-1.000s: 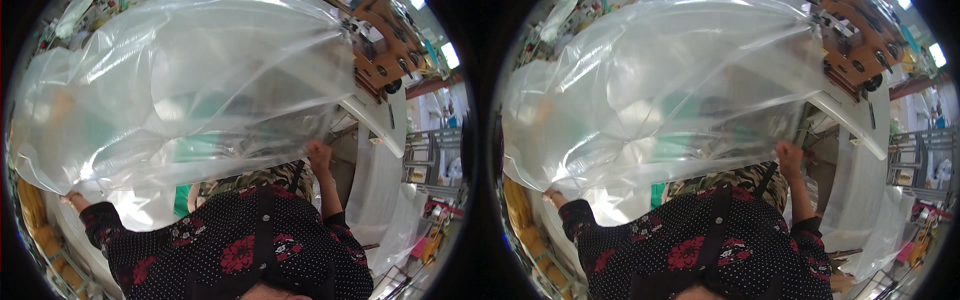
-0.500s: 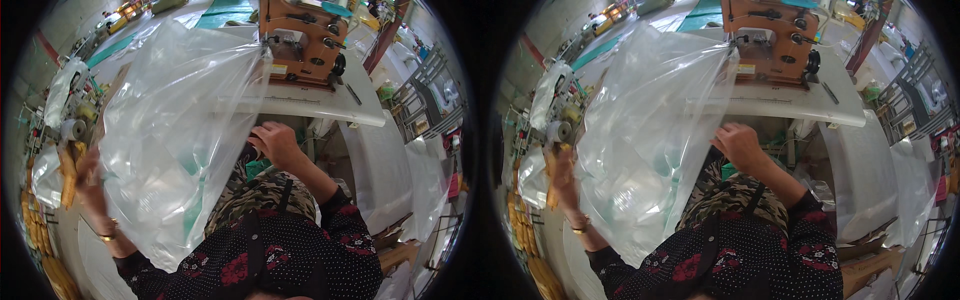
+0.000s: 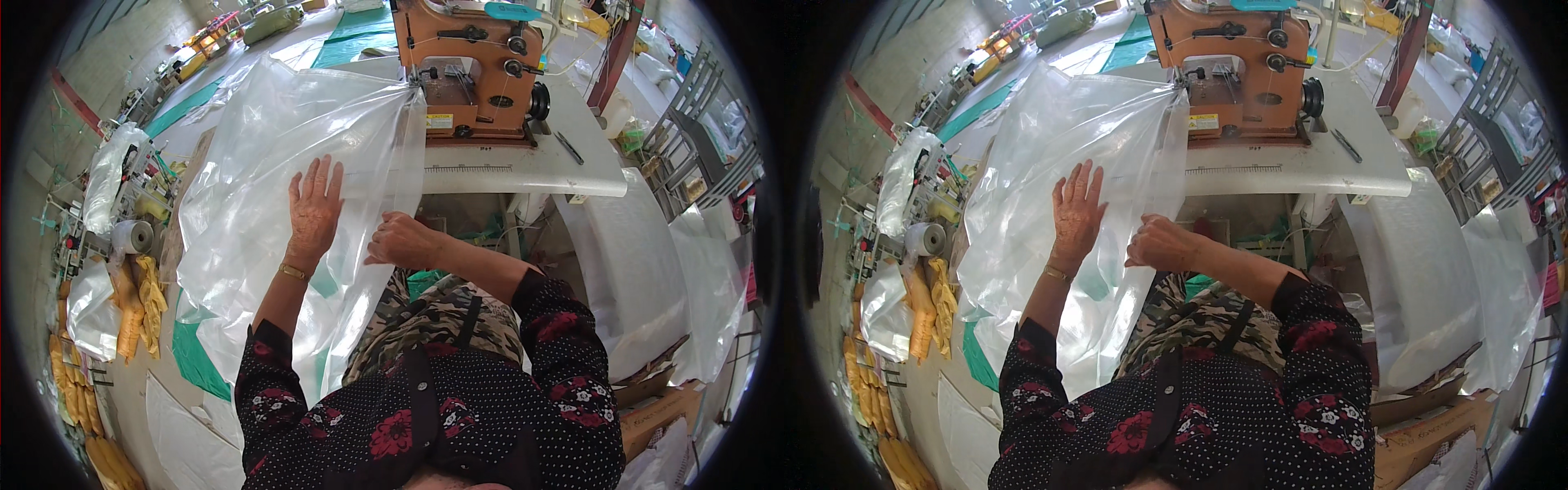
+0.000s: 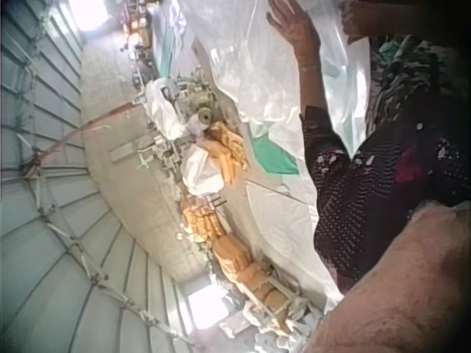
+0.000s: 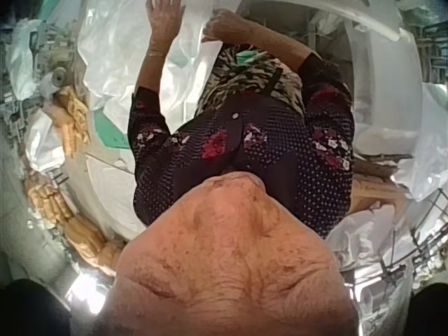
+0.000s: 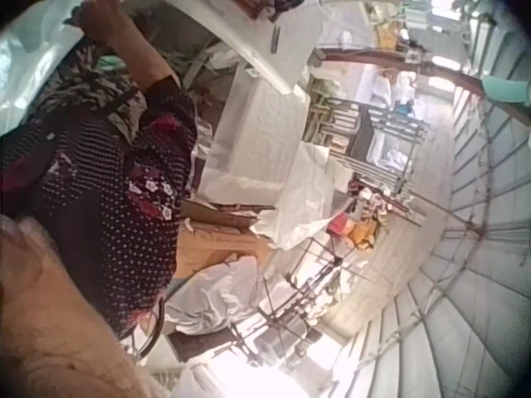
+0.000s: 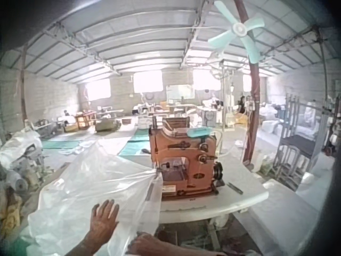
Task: Sewing together large transparent plastic sheets using an industrial sewing machine.
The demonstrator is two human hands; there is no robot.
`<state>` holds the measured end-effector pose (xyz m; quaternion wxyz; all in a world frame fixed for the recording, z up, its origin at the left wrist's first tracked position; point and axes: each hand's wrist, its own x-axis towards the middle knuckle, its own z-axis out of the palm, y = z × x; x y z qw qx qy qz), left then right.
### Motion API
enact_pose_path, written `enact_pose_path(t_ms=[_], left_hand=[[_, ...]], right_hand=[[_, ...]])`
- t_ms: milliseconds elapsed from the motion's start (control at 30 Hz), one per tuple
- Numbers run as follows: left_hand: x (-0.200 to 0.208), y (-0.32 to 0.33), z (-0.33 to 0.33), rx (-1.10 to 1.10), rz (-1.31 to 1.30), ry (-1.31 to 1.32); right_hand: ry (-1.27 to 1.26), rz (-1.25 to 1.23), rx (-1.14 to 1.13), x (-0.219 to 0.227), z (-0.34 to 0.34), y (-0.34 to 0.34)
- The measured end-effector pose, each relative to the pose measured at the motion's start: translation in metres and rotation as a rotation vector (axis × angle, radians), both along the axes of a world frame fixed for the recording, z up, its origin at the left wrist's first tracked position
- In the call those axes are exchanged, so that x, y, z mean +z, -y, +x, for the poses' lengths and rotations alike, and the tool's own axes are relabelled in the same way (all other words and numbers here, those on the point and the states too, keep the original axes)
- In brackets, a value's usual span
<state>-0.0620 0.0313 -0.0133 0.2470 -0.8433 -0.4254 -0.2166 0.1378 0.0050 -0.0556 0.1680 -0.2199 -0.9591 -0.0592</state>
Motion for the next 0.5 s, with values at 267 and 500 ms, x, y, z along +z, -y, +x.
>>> enact_pose_path(t_ms=[267,500], left_hand=[[0.027,-0.044,-0.014,0.03,0.299,0.045],[0.067,-0.031,0.004,-0.023,0.071,0.058]], right_hand=[[-0.441,0.171,0.051,0.038,0.04,0.031],[-0.541,0.203,0.019,0.022,0.034,0.031]])
